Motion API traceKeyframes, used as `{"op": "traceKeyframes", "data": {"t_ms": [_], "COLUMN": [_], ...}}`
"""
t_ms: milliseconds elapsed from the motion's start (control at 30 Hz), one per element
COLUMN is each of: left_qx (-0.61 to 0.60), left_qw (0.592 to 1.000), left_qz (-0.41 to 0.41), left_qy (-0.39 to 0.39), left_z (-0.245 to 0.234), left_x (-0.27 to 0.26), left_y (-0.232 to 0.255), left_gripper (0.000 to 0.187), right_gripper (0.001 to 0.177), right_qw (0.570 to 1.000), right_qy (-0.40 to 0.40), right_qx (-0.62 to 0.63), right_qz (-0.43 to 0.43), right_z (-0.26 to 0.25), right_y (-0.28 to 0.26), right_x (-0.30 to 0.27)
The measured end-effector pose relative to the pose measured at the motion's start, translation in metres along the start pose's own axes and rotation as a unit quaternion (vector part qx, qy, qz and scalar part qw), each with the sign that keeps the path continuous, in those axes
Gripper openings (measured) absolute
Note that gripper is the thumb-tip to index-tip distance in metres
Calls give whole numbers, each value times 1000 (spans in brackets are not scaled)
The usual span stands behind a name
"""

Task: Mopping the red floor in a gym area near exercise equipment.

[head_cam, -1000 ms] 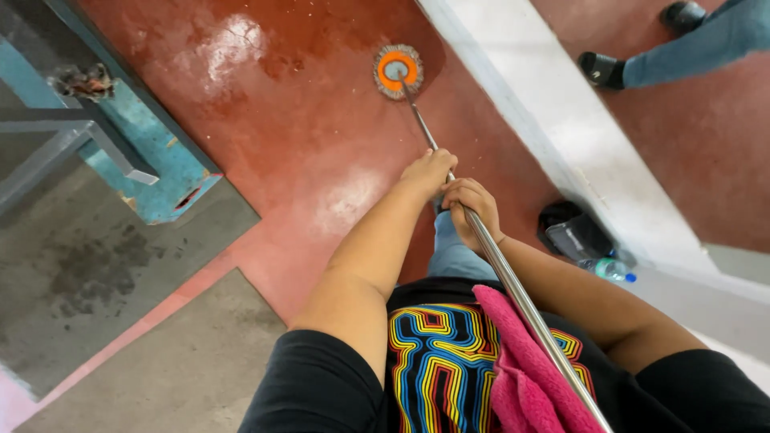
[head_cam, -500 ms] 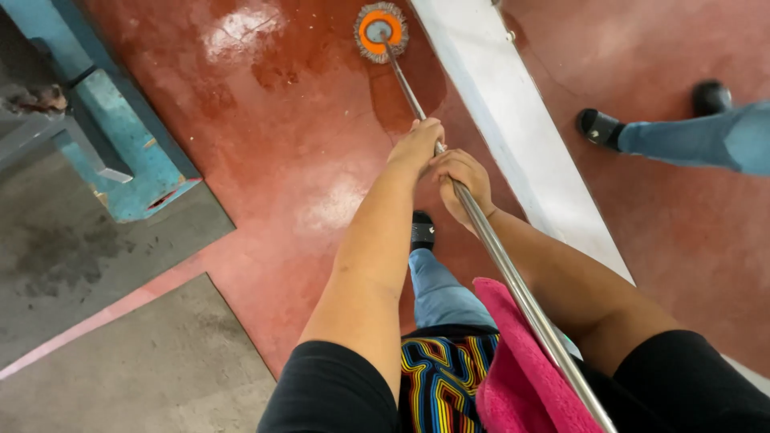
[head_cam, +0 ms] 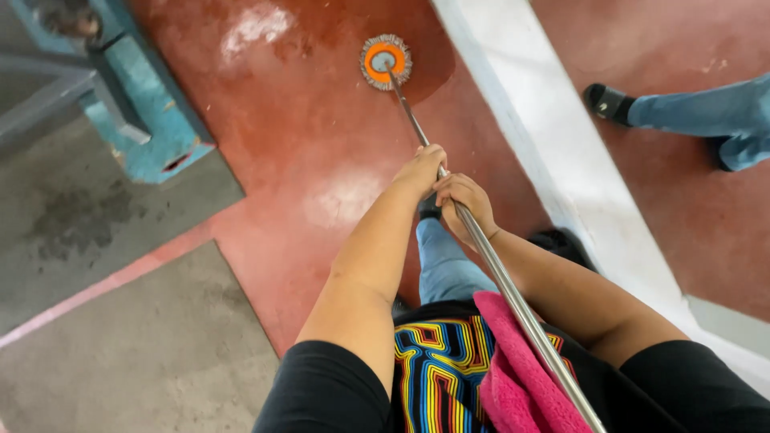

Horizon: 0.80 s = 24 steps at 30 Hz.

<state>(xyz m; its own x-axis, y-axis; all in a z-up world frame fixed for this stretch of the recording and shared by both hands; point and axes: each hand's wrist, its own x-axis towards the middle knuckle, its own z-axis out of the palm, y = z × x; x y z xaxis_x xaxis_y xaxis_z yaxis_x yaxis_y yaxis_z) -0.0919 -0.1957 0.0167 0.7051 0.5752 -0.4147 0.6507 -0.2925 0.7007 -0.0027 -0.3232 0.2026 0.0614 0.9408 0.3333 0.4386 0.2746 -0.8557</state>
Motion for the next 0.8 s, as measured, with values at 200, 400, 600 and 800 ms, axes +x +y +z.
{"op": "traceKeyframes", "data": {"t_ms": [200, 400, 600, 800], "left_qx": [31, 48, -38, -29], "left_qw": [999, 999, 998, 996], "left_qz": [-18, -8, -37, -85], "left_qy": [4, 13, 14, 28], "left_z": [74, 89, 64, 7], "left_x": [-108, -146, -127, -24], "left_y": [-4, -1, -4, -33], "left_gripper": [13, 6, 14, 21], "right_gripper": [22, 21, 20, 19], "right_qw": [1000, 999, 999, 998], "right_qy": [-2, -18, -17, -10], "right_qx": [8, 8, 12, 47], "right_qz": [-24, -46, -40, -46], "right_z": [28, 35, 36, 34], "right_y": [-54, -65, -44, 8], "right_x": [-112, -149, -115, -10]}}
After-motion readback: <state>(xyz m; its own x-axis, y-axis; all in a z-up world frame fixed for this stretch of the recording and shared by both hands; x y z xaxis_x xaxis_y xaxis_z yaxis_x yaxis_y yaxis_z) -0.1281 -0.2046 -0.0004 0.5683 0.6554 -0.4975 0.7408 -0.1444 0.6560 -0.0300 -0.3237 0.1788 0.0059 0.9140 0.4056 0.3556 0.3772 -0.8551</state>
